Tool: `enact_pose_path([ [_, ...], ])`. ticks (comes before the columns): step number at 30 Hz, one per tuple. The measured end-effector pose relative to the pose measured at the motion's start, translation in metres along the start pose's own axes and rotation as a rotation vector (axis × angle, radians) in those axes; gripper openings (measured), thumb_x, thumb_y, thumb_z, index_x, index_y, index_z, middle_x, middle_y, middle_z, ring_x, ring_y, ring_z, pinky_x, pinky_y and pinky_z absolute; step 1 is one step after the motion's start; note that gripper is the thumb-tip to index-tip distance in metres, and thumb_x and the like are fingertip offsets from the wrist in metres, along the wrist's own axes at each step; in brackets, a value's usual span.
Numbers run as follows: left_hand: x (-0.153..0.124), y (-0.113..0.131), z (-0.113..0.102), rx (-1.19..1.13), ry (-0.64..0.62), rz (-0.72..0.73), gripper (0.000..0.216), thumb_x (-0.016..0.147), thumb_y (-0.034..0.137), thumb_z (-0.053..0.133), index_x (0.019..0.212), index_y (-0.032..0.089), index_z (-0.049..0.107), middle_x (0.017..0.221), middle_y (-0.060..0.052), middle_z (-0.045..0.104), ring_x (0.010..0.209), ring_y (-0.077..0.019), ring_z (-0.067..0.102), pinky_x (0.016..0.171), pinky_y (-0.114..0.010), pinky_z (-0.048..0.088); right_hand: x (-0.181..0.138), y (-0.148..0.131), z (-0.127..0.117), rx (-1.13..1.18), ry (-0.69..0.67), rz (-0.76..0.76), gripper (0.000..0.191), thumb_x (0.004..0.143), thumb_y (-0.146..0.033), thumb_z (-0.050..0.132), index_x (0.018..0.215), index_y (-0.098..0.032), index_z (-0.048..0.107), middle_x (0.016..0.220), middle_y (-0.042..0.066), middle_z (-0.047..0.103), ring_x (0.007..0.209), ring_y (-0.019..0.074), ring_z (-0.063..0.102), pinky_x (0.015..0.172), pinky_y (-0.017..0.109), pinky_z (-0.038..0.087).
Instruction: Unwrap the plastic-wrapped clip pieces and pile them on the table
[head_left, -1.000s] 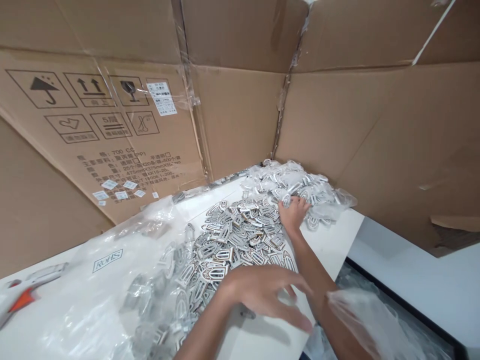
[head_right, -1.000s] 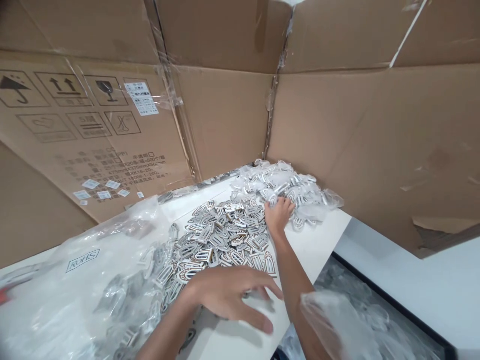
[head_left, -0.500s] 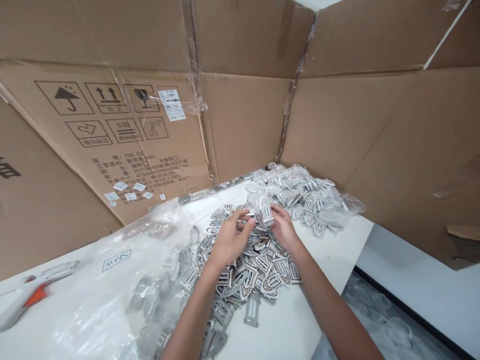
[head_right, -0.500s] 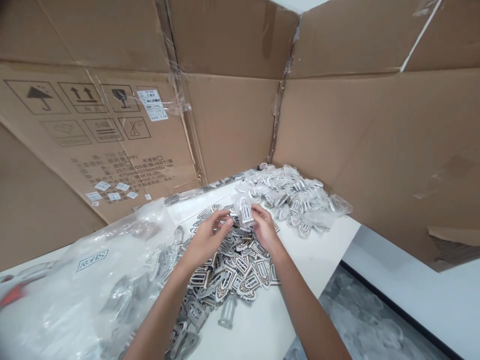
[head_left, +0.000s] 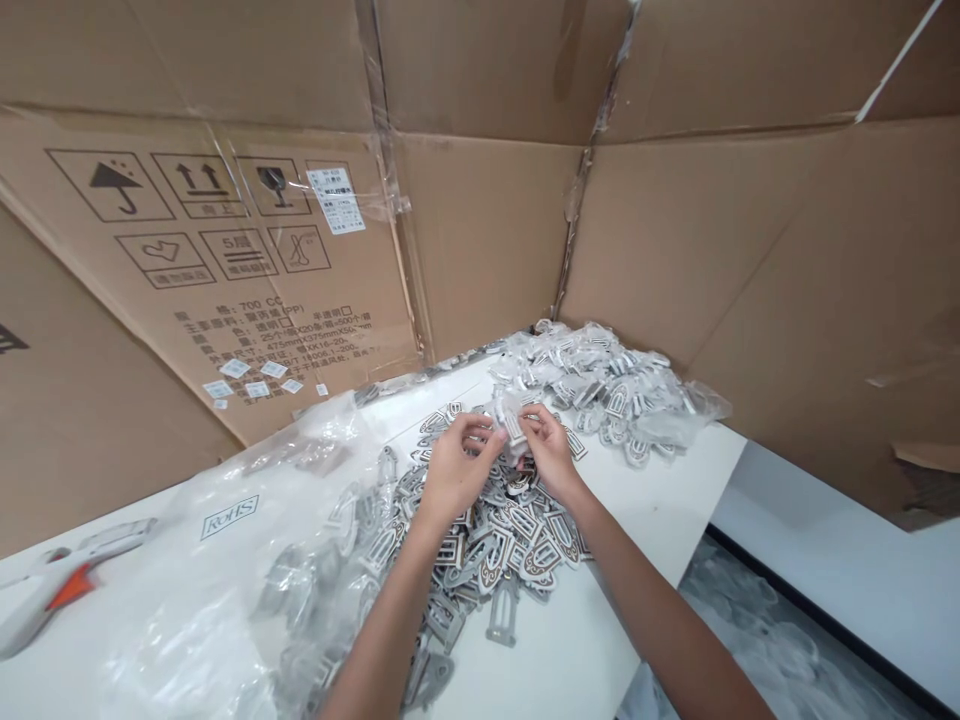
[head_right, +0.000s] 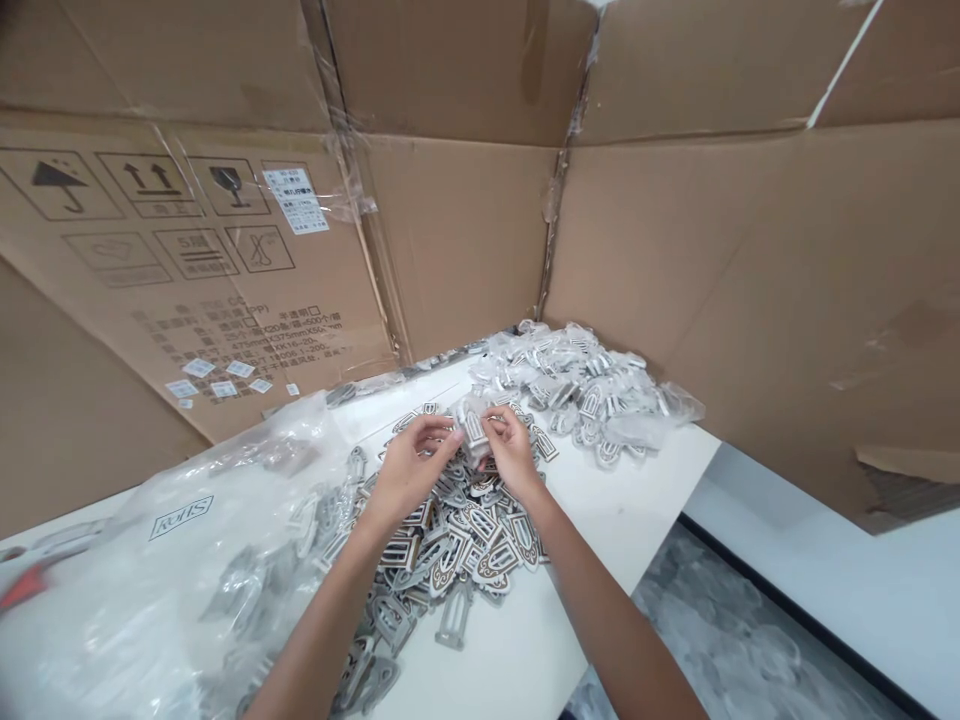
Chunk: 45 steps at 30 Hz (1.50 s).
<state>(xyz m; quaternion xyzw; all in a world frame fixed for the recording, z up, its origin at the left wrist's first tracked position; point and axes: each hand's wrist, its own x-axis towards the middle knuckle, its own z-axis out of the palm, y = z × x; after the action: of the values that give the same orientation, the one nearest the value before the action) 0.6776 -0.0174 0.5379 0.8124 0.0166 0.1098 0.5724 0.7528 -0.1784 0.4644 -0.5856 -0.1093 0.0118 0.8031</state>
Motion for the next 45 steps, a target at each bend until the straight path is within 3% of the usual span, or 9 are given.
enact_pose_path([
  [5, -0.004, -0.003, -0.008, 0.327, 0.062, 0.279, 0.062, 0.094, 0.033, 0.079, 0.151, 0.026, 0.055, 0.153, -0.013, 0.063, 0.126, -0.03, 0.068, 0.099, -0.045, 0.06, -0.005, -0.008, 0.001, -0.196, -0.083, -0.217, 0.026, 0.089, -0.052, 0.086, 0.094, -0.027, 0.081, 0.094, 0.004, 0.079, 0.089, 0.023, 0.071, 0.078, 0.034, 0.057],
  [8, -0.004, -0.006, -0.016, 0.481, -0.113, 0.458, 0.043, 0.099, 0.023, 0.074, 0.14, 0.028, 0.064, 0.144, -0.008, 0.07, 0.135, -0.0311, 0.062, 0.114, -0.05, 0.051, -0.005, -0.007, 0.001, -0.166, -0.12, -0.168, 0.025, 0.085, -0.05, 0.089, 0.092, -0.027, 0.084, 0.094, 0.004, 0.079, 0.09, 0.0236, 0.07, 0.082, 0.035, 0.056],
  [14, -0.002, -0.003, -0.017, 0.606, -0.133, 0.46, 0.008, 0.105, 0.026, 0.069, 0.097, 0.024, 0.067, 0.105, -0.004, 0.073, 0.105, -0.0269, 0.069, 0.09, -0.04, 0.054, -0.001, -0.002, 0.003, 0.12, -0.004, -0.051, 0.031, 0.078, -0.049, 0.097, 0.087, -0.027, 0.077, 0.079, -0.003, 0.071, 0.072, 0.0156, 0.061, 0.067, 0.027, 0.047],
  [20, -0.002, -0.005, -0.016, 0.485, -0.053, 0.399, 0.012, 0.105, 0.028, 0.067, 0.113, 0.026, 0.058, 0.113, -0.002, 0.068, 0.089, -0.0195, 0.07, 0.08, -0.035, 0.055, -0.001, -0.009, -0.001, 0.226, -0.135, 0.072, 0.031, 0.077, -0.045, 0.098, 0.095, -0.027, 0.08, 0.103, 0.002, 0.08, 0.096, 0.0205, 0.072, 0.085, 0.031, 0.057],
  [24, -0.004, -0.01, -0.018, 0.533, -0.241, 0.431, 0.03, 0.095, 0.03, 0.08, 0.115, 0.027, 0.058, 0.127, -0.005, 0.063, 0.108, -0.0259, 0.072, 0.092, -0.043, 0.06, -0.002, -0.009, -0.002, 0.164, -0.162, 0.061, 0.029, 0.076, -0.042, 0.099, 0.094, -0.027, 0.083, 0.101, 0.003, 0.08, 0.101, 0.0218, 0.074, 0.095, 0.034, 0.058],
  [29, -0.004, -0.014, -0.015, 0.695, -0.236, 0.402, 0.042, 0.085, 0.019, 0.087, 0.115, 0.025, 0.059, 0.145, -0.011, 0.061, 0.127, -0.0357, 0.069, 0.099, -0.051, 0.061, 0.0, -0.001, -0.002, 0.237, -0.181, 0.125, 0.028, 0.078, -0.04, 0.096, 0.098, -0.026, 0.081, 0.112, 0.005, 0.081, 0.108, 0.0238, 0.075, 0.098, 0.038, 0.06],
  [33, -0.001, -0.018, -0.015, 0.732, -0.226, 0.427, 0.03, 0.092, 0.016, 0.081, 0.116, 0.024, 0.065, 0.13, -0.008, 0.071, 0.123, -0.0323, 0.071, 0.101, -0.048, 0.059, 0.015, 0.009, -0.025, 0.154, 0.157, -0.051, 0.022, 0.082, -0.039, 0.083, 0.096, -0.025, 0.074, 0.103, 0.005, 0.076, 0.097, 0.0252, 0.074, 0.089, 0.042, 0.062],
  [38, 0.005, -0.021, -0.021, 0.748, -0.207, 0.469, 0.009, 0.098, 0.015, 0.074, 0.101, 0.023, 0.071, 0.11, -0.008, 0.076, 0.11, -0.0288, 0.074, 0.092, -0.042, 0.058, 0.05, 0.023, -0.092, -0.574, 0.797, -0.394, 0.032, 0.085, -0.039, 0.066, 0.111, -0.02, 0.068, 0.121, 0.015, 0.069, 0.112, 0.0297, 0.064, 0.106, 0.049, 0.052],
  [45, 0.007, -0.017, -0.031, 0.402, 0.04, 0.489, 0.021, 0.103, 0.033, 0.073, 0.084, 0.023, 0.072, 0.099, -0.004, 0.075, 0.089, -0.0195, 0.071, 0.081, -0.032, 0.054, 0.079, 0.046, -0.128, -0.88, 0.775, -0.3, 0.041, 0.091, -0.05, 0.063, 0.113, -0.016, 0.07, 0.11, 0.017, 0.072, 0.105, 0.0322, 0.062, 0.107, 0.05, 0.046],
])
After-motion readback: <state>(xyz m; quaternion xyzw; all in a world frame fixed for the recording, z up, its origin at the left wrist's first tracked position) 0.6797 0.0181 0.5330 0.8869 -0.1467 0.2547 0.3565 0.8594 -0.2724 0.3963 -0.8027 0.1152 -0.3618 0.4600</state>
